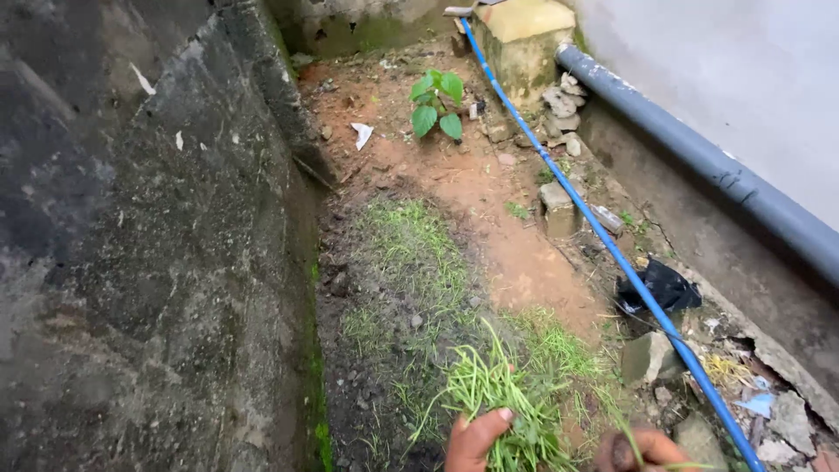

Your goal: The person is planting or harvesting small green plants in the dirt.

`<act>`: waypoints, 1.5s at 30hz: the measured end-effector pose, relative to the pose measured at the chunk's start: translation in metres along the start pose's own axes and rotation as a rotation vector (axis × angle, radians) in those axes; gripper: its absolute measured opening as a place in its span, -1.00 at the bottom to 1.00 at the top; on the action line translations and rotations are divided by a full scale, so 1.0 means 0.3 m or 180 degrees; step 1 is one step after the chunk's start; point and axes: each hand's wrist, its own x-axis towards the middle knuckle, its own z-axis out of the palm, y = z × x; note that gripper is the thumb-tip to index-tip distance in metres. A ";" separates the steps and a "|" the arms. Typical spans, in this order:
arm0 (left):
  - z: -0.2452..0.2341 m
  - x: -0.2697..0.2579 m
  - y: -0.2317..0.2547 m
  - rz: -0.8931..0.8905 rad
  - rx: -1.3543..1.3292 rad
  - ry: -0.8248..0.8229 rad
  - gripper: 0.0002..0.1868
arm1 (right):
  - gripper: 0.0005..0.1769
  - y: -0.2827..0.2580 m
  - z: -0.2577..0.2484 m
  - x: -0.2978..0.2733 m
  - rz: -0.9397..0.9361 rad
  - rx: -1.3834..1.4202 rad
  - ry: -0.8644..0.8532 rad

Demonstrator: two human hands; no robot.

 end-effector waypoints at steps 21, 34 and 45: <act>-0.055 -0.007 -0.013 -0.0191 -0.0432 0.0008 -0.22 | -0.70 -0.269 0.460 0.276 0.0425 0.0763 0.0752; 0.010 -0.041 0.006 -0.0060 -0.0414 -0.0040 -0.28 | -0.73 -0.409 0.625 0.531 0.0369 -0.0265 0.1407; -0.012 0.020 -0.057 0.0021 -0.0309 -0.0412 -0.31 | -0.74 -0.382 0.795 0.747 0.1312 -0.3152 0.1401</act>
